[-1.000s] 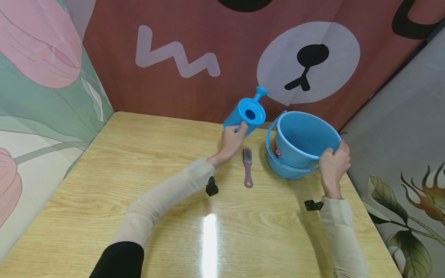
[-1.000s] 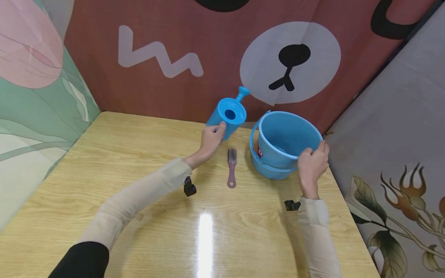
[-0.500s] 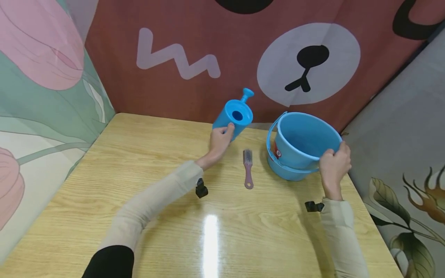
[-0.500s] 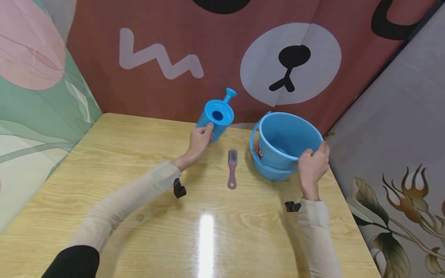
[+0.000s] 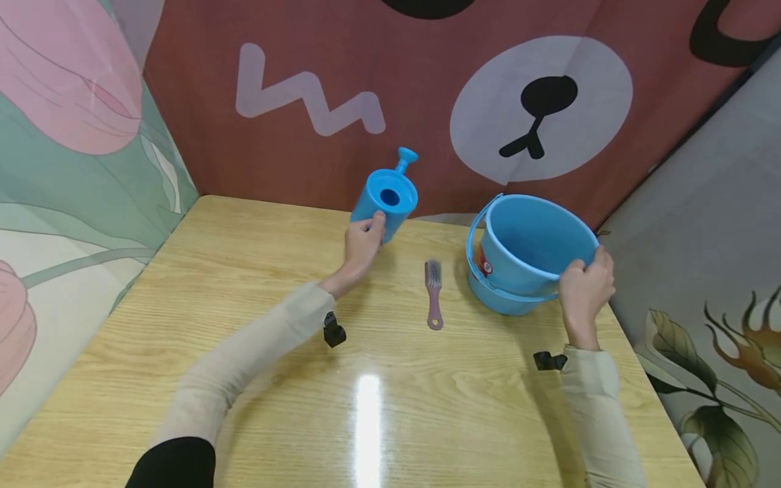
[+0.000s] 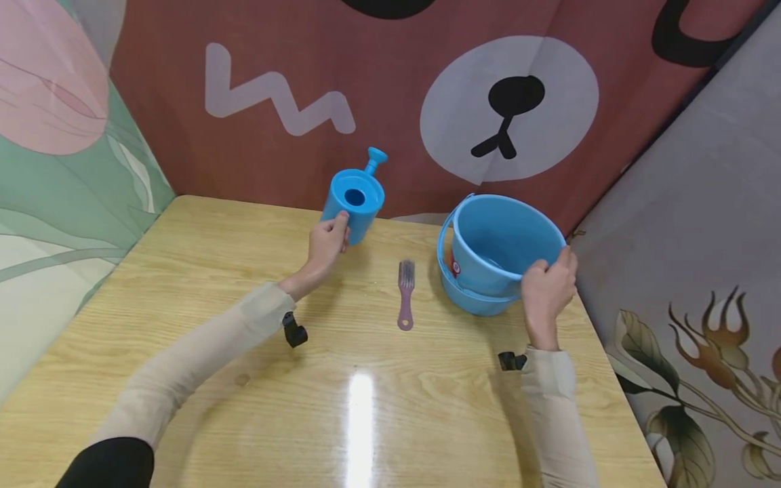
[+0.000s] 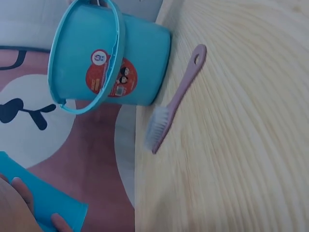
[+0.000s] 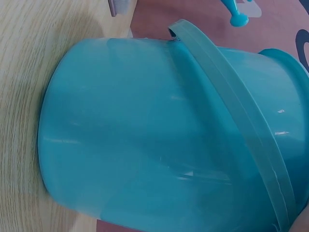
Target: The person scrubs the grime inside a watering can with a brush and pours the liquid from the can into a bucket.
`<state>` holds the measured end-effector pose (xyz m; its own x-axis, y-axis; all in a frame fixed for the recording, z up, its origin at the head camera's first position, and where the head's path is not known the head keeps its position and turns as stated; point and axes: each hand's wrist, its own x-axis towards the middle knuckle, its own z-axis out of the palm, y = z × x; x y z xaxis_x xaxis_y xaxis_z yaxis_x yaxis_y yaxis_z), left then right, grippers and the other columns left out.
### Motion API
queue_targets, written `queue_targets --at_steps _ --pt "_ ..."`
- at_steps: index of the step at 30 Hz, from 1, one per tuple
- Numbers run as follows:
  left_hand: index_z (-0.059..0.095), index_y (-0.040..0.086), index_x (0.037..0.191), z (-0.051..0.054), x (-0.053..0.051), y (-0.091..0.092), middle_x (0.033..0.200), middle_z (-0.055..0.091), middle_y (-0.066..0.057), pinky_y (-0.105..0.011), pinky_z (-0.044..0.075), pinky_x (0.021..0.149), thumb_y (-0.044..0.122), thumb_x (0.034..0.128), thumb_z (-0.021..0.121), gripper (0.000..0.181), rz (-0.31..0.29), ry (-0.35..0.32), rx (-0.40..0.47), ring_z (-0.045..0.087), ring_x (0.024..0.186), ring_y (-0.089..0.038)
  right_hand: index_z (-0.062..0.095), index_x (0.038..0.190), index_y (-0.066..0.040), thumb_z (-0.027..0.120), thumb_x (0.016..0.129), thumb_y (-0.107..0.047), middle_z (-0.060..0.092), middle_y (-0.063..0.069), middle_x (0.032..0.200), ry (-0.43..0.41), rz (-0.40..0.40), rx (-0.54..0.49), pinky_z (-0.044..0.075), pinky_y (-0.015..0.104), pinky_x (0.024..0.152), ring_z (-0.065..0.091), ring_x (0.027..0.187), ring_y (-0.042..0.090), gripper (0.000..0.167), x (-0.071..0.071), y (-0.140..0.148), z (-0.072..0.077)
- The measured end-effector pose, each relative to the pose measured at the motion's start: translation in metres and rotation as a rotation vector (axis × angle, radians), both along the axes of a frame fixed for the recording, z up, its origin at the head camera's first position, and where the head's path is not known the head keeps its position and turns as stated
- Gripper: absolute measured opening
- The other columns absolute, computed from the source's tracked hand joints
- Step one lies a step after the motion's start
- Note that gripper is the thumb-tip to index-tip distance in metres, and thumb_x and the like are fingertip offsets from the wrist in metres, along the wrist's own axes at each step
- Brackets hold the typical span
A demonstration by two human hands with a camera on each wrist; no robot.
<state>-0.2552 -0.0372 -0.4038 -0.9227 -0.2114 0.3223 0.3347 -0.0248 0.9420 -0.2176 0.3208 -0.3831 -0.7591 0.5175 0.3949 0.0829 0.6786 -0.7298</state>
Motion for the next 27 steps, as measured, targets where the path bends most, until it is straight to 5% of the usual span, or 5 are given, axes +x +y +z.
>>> queue_targets --at_steps 7,16,23,27 --pt "0.049 0.008 0.055 -0.003 0.000 -0.014 0.050 0.046 0.003 -0.024 0.040 0.051 0.022 0.0996 0.053 0.047 0.026 -0.005 0.008 0.043 0.047 -0.010 0.030 0.152 0.000 0.033 0.099 -0.014 0.032 0.020 0.154 -0.007 0.002 -0.012 0.015 0.060 0.113 0.028 0.140 0.043 0.055 0.000 0.000 0.002" --pt "0.051 -0.002 0.060 -0.010 0.005 -0.034 0.053 0.047 0.000 -0.028 0.041 0.053 0.021 0.1011 0.051 0.047 0.042 -0.027 0.045 0.045 0.051 -0.024 0.031 0.152 0.000 0.032 0.099 -0.013 0.032 0.020 0.154 -0.012 0.004 -0.007 0.018 0.060 0.113 0.029 0.140 0.044 0.055 -0.001 0.000 0.002" --pt "0.051 -0.014 0.069 -0.014 0.007 -0.047 0.053 0.047 0.002 -0.027 0.040 0.054 0.023 0.1018 0.050 0.049 0.065 -0.042 0.015 0.045 0.050 -0.015 0.030 0.153 -0.001 0.032 0.099 -0.013 0.032 0.020 0.155 -0.013 0.008 -0.016 0.017 0.060 0.113 0.028 0.140 0.044 0.055 0.001 0.001 0.002" --pt "0.052 -0.007 0.064 -0.017 0.009 -0.054 0.055 0.048 0.001 -0.026 0.042 0.054 0.023 0.1013 0.050 0.048 0.081 -0.050 0.020 0.046 0.050 -0.012 0.029 0.153 -0.001 0.032 0.099 -0.014 0.031 0.020 0.155 -0.016 0.011 -0.018 0.016 0.060 0.113 0.027 0.140 0.044 0.055 0.002 0.000 0.001"
